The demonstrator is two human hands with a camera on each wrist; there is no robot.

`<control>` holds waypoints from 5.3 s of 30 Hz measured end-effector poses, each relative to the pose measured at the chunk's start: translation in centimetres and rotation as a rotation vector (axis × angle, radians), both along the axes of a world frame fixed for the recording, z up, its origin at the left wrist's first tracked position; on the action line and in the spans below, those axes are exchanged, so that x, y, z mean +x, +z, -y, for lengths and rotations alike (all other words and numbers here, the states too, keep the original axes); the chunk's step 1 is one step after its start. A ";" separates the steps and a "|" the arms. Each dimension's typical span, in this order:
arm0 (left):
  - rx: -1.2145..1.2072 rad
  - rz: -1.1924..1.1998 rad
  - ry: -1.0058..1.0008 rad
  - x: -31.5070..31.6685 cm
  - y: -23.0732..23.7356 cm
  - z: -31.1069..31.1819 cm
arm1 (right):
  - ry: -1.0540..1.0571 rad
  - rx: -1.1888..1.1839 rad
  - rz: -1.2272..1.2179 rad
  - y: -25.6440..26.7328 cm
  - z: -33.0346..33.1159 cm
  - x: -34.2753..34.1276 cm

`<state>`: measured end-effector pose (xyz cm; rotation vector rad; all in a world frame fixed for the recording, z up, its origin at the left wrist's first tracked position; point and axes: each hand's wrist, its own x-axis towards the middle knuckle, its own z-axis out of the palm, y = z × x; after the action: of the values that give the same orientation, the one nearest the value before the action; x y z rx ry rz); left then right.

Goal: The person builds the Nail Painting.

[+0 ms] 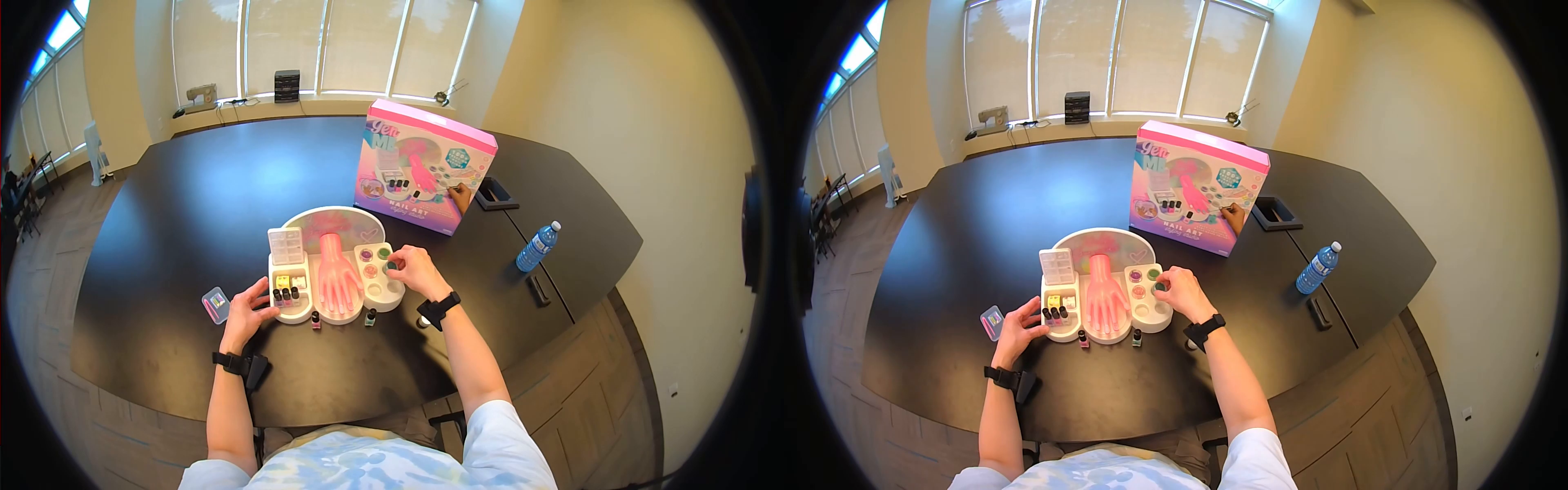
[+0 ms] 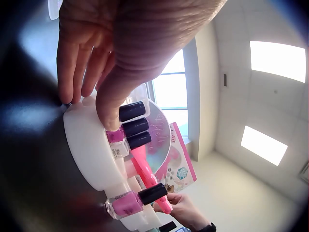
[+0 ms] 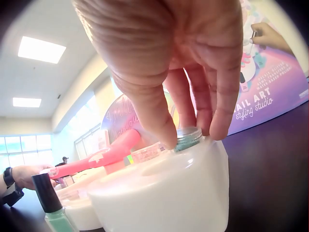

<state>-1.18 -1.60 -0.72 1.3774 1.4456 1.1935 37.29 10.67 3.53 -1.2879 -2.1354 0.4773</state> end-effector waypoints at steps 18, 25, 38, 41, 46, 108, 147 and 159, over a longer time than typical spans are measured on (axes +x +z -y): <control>0.019 0.043 -0.040 -0.1 -0.5 -0.3 | 0.040 -0.046 0.230 1.4 -0.7 -0.9; 0.026 0.045 -0.054 0.0 -0.1 -0.2 | 0.033 -0.058 0.213 1.4 -0.5 -0.9; 0.024 0.030 -0.046 0.1 0.1 0.0 | 0.019 0.032 0.188 0.1 -0.1 -0.7; 0.027 0.030 -0.040 0.1 0.0 -0.1 | 0.048 0.075 0.209 0.4 0.1 -0.6; 0.013 0.015 -0.061 0.2 0.4 0.0 | 0.035 -0.042 0.133 1.3 0.3 0.9; 0.033 0.018 -0.042 0.0 -0.1 0.0 | -0.012 0.073 -0.030 -0.4 5.8 -1.7; 0.037 -0.015 -0.038 0.0 -0.2 0.0 | 0.143 0.234 0.034 -1.4 5.1 -1.9; 0.023 0.043 -0.066 0.1 0.0 0.0 | -0.213 0.118 -0.212 1.4 7.0 5.3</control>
<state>-1.12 -1.56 -0.70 1.3959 1.3505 1.1938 42.55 3.66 4.91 -1.3169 -1.8019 0.3748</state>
